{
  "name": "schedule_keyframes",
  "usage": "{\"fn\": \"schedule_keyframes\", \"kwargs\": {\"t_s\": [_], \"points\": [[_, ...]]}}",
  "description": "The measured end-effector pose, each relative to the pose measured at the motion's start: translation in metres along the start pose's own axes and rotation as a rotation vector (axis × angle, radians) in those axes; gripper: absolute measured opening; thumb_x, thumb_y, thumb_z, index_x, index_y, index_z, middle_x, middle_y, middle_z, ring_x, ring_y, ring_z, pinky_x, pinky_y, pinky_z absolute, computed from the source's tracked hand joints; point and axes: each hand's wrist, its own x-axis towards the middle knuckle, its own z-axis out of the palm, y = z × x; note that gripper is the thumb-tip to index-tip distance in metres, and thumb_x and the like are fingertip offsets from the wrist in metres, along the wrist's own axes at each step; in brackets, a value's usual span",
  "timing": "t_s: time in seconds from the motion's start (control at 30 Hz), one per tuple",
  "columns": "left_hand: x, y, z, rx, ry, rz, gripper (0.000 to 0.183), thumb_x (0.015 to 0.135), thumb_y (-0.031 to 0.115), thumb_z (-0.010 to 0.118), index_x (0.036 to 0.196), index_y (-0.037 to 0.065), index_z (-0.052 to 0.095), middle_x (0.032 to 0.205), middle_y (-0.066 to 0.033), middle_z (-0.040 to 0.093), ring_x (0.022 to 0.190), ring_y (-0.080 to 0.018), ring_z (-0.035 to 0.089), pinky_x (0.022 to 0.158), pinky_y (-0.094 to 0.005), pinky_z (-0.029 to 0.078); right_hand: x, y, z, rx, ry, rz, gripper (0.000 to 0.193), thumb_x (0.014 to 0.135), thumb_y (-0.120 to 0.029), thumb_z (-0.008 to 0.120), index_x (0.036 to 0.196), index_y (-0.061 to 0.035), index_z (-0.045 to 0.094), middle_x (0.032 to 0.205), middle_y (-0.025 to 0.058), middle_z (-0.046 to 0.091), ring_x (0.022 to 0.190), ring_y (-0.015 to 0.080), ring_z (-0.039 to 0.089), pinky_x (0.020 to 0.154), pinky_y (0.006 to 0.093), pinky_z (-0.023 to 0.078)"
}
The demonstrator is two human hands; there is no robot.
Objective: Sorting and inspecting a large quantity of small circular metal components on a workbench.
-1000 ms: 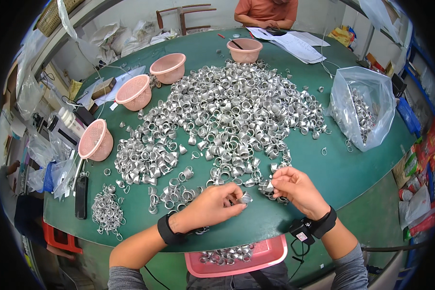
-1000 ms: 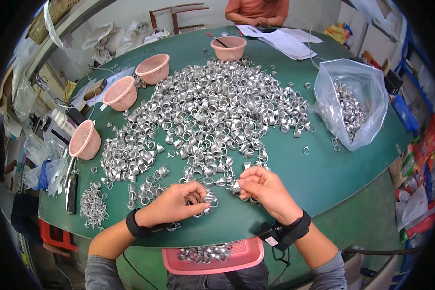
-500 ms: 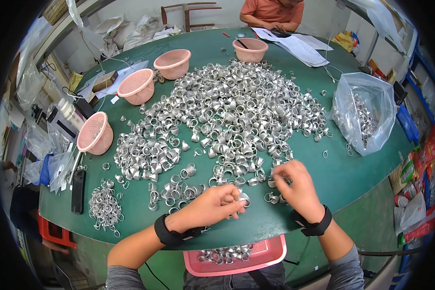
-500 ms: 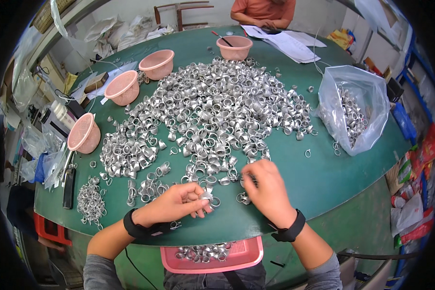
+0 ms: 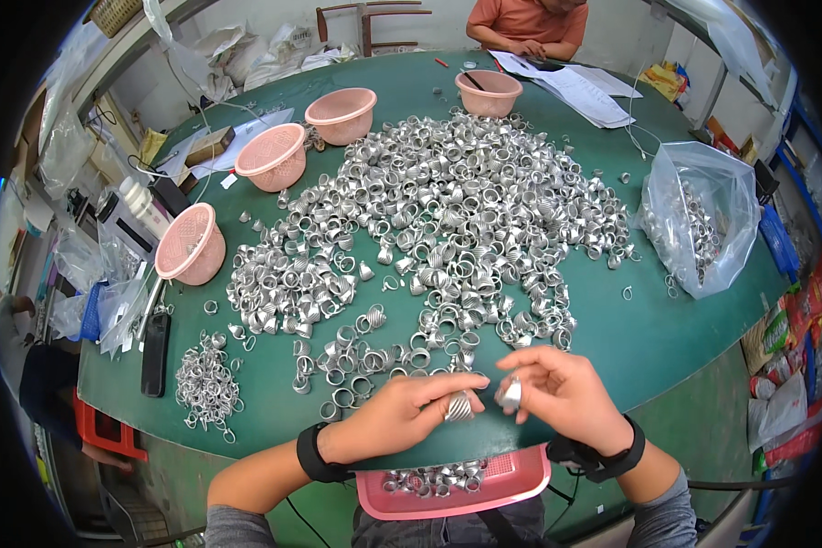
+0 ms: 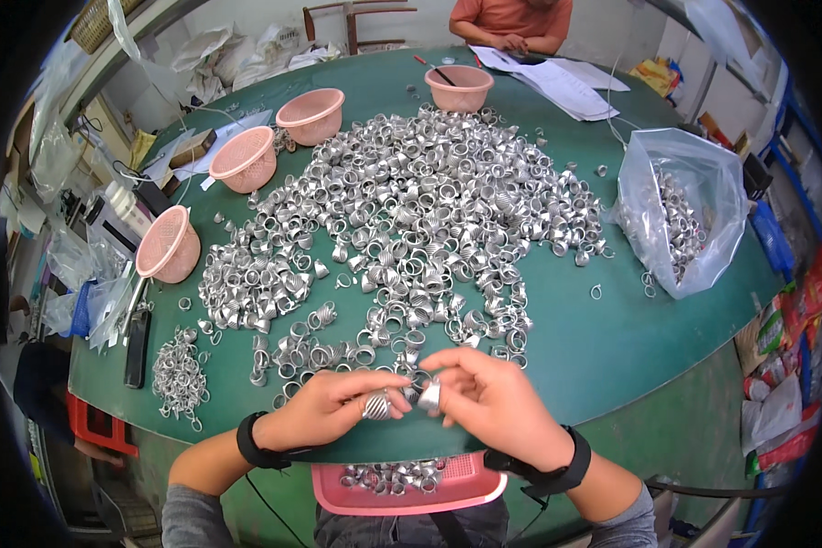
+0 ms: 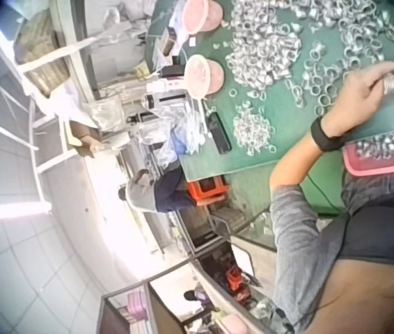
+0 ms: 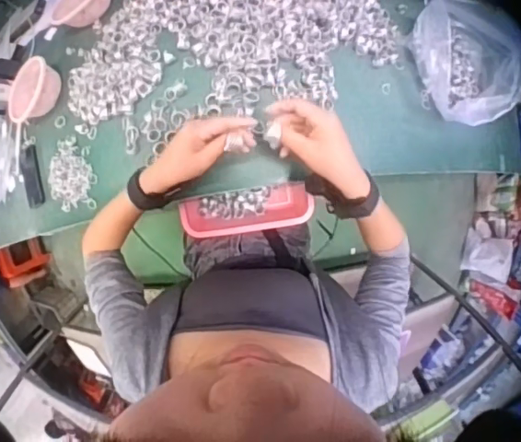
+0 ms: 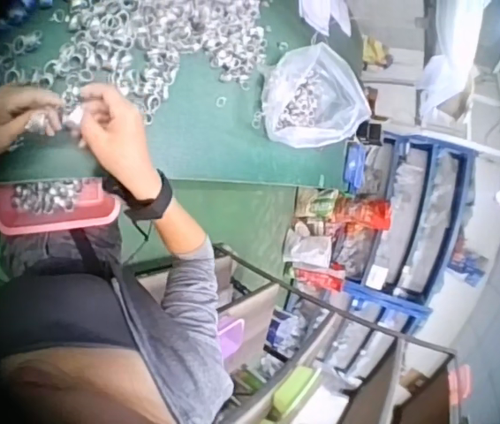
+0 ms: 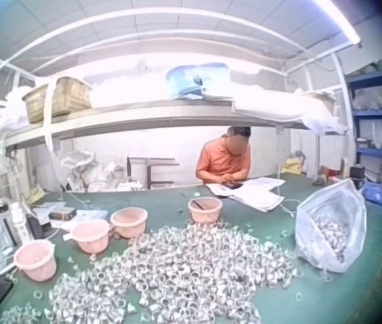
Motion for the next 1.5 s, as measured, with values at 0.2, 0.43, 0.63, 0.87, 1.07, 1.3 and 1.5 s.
{"fn": "schedule_keyframes", "kwargs": {"t_s": [0.2,0.43,0.63,0.87,1.07,1.3,1.5], "points": [[-0.005,0.006,0.009,0.277,0.089,0.096,0.018,0.076,-0.003,0.046,0.094,0.001,0.046,0.088,-0.0081,0.06,0.079,-0.0188,0.06,0.066,-0.0255,0.047,-0.011,-0.006,0.008,0.159,-0.102,0.182,0.012,0.079,-0.001,0.047,0.09,0.0025,0.046,0.079,0.0106,0.059,0.07,0.0152,0.06,0.049,0.0207,0.048],[-0.007,0.007,0.013,0.231,0.082,0.105,0.012,0.077,0.006,0.049,0.089,0.004,0.05,0.073,-0.0073,0.057,0.065,-0.0181,0.058,0.055,-0.0251,0.043,-0.011,-0.006,0.01,0.156,-0.204,0.27,0.012,0.08,-0.004,0.045,0.089,0.0035,0.049,0.08,0.0111,0.06,0.069,0.0152,0.06,0.046,0.0194,0.047],[-0.008,0.003,0.017,-0.077,0.033,-0.053,0.013,0.077,0.005,0.047,0.09,0.002,0.05,0.071,-0.0058,0.058,0.064,-0.0095,0.057,0.055,-0.0213,0.043,-0.013,-0.005,0.008,0.209,-0.269,0.354,0.017,0.083,-0.01,0.045,0.09,0.0041,0.051,0.078,0.0135,0.06,0.068,0.017,0.061,0.045,0.0194,0.046],[-0.008,0.006,0.017,-0.192,-0.025,-0.215,0.012,0.079,0.007,0.045,0.088,0.002,0.052,0.065,-0.005,0.058,0.058,-0.0064,0.056,0.051,-0.0196,0.043,-0.014,0.002,0.006,0.2,-0.392,0.434,0.023,0.084,-0.019,0.044,0.087,0.0023,0.053,0.073,0.0104,0.06,0.064,0.0133,0.06,0.044,0.0189,0.045],[-0.021,-0.002,0.024,0.26,-0.332,-0.051,0.014,0.074,0.007,0.048,0.087,0.003,0.052,0.061,-0.0109,0.055,0.05,-0.0222,0.054,0.048,-0.029,0.044,-0.028,0.019,-0.002,-0.139,-0.824,0.594,0.037,0.084,-0.032,0.041,0.078,0.0013,0.055,0.068,0.0062,0.059,0.062,0.0121,0.059,0.044,0.0195,0.044],[0.009,-0.002,0.014,0.722,0.104,0.157,0.011,0.073,0.012,0.053,0.081,0.004,0.055,0.068,-0.0113,0.053,0.059,-0.0262,0.054,0.052,-0.0344,0.044,-0.003,0.005,-0.017,-0.573,-0.299,0.055,0.021,0.076,-0.023,0.055,0.069,-0.0023,0.055,0.053,0.0107,0.052,0.046,0.0176,0.05,0.047,0.0299,0.04],[0.062,-0.025,-0.001,1.079,0.138,-0.012,0.015,0.072,0.019,0.054,0.075,0.005,0.058,0.065,-0.0108,0.055,0.062,-0.0279,0.055,0.053,-0.0365,0.044,0.074,0.001,-0.023,-0.959,0.098,-0.251,0.015,0.067,-0.016,0.056,0.072,-0.0019,0.056,0.061,0.0118,0.056,0.058,0.0258,0.056,0.055,0.0343,0.044]]}}
